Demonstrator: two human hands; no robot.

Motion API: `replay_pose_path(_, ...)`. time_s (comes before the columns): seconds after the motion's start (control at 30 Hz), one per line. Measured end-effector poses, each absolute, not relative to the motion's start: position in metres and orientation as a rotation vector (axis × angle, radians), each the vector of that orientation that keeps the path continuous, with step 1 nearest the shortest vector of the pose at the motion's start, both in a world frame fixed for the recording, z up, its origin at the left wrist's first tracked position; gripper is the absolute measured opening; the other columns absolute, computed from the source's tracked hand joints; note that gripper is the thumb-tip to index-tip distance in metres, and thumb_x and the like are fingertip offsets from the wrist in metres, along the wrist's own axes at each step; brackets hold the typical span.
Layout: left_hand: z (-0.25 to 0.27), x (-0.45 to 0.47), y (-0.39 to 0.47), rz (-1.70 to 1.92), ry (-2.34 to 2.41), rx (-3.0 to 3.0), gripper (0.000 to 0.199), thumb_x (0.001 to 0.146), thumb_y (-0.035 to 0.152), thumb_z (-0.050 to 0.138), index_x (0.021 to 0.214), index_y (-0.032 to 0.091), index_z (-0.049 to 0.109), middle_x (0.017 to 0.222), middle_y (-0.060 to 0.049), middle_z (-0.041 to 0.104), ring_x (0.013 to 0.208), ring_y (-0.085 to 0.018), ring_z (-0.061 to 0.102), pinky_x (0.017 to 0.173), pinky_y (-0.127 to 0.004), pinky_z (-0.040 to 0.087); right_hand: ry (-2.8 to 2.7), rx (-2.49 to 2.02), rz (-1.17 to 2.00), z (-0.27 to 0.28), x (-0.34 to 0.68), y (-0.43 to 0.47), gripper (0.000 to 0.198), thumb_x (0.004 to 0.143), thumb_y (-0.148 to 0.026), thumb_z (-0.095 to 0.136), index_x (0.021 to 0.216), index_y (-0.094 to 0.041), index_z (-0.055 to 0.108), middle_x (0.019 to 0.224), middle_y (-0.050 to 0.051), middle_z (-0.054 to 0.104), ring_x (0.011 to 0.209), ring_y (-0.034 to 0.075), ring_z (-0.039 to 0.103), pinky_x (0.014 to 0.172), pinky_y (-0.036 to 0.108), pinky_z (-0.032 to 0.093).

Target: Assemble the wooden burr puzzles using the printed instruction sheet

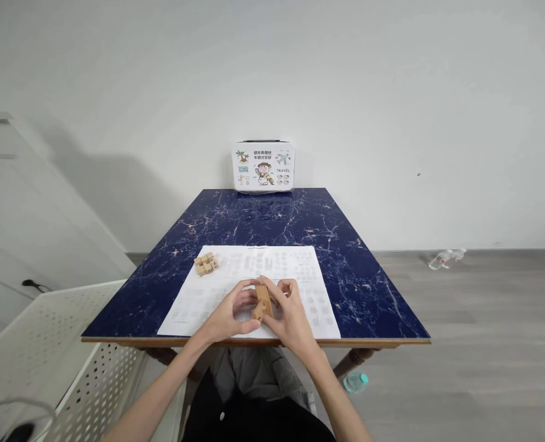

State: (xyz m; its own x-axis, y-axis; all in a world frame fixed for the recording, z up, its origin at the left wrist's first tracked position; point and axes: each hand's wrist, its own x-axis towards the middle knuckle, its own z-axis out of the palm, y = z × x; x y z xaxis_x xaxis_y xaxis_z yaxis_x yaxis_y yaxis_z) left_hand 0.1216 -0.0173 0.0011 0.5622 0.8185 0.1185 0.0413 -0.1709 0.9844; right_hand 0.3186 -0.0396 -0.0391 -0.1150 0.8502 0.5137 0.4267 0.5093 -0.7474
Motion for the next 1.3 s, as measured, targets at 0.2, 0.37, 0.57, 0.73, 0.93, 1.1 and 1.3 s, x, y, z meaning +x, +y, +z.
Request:
replay_pose_path(0.2,0.010,0.127,-0.015,0.866,0.724,1.616,0.077,0.068,0.023,0.087,0.134,0.024,0.047,0.128,-0.012,0.069,0.118,-0.030,0.068,0.108,-0.051,0.049,-1.687,-1.189,0.617,-0.040,0.319,-0.039,0.053,0.091,-0.027,0.064,0.143,-0.025,0.063,0.082,0.000,0.065,0.065,0.018,0.060,0.066,0.031,0.055)
replay_pose_path(0.37,0.002,0.124,-0.010,0.944,0.719,1.569,0.074,0.072,0.028,0.087,0.133,0.024,0.045,0.131,-0.014,0.069,0.124,-0.031,0.066,0.113,-0.053,0.045,-1.628,-1.125,0.923,-0.031,0.320,-0.042,0.051,0.096,-0.032,0.058,0.147,-0.023,0.055,0.079,-0.001,0.074,0.058,0.018,0.066,0.065,0.030,0.056)
replay_pose_path(0.57,-0.005,0.123,-0.009,0.974,0.720,1.545,0.076,0.072,0.035,0.089,0.133,0.024,0.044,0.136,-0.016,0.066,0.128,-0.032,0.064,0.115,-0.055,0.043,-1.621,-1.086,0.948,-0.028,0.320,-0.045,0.046,0.101,-0.039,0.052,0.144,-0.021,0.050,0.075,-0.001,0.076,0.065,0.021,0.072,0.075,0.034,0.058)
replay_pose_path(0.73,-0.005,0.130,-0.011,0.971,0.717,1.564,0.077,0.073,0.039,0.089,0.133,0.024,0.044,0.133,-0.015,0.068,0.127,-0.032,0.064,0.115,-0.054,0.044,-1.558,-1.121,0.985,-0.031,0.321,-0.043,0.041,0.100,-0.041,0.053,0.136,-0.021,0.049,0.071,-0.001,0.075,0.057,0.021,0.070,0.063,0.032,0.057)
replay_pose_path(0.93,-0.006,0.130,-0.011,0.982,0.774,1.589,0.083,0.075,0.039,0.086,0.143,0.024,0.041,0.139,-0.016,0.065,0.135,-0.033,0.059,0.118,-0.056,0.041,-1.527,-1.129,0.976,-0.029,0.319,-0.040,0.041,0.100,-0.046,0.053,0.133,-0.021,0.056,0.072,0.000,0.076,0.057,0.022,0.071,0.062,0.032,0.058)
replay_pose_path(1.1,0.006,0.137,-0.024,0.937,1.027,1.719,0.074,0.089,0.044,0.074,0.152,0.024,0.040,0.151,-0.016,0.057,0.140,-0.032,0.055,0.115,-0.052,0.045,-1.519,-1.241,0.762,-0.028,0.318,-0.042,0.039,0.101,-0.044,0.051,0.131,-0.022,0.064,0.085,0.004,0.080,0.070,0.024,0.076,0.068,0.032,0.058)
replay_pose_path(1.3,0.026,0.142,-0.042,0.828,1.295,1.916,0.047,0.093,0.057,0.064,0.121,0.021,0.056,0.113,-0.009,0.074,0.092,-0.025,0.071,0.077,-0.036,0.054,-1.544,-1.339,0.584,-0.036,0.317,-0.044,0.046,0.103,-0.040,0.048,0.142,-0.020,0.060,0.104,0.009,0.081,0.084,0.026,0.077,0.077,0.035,0.058)
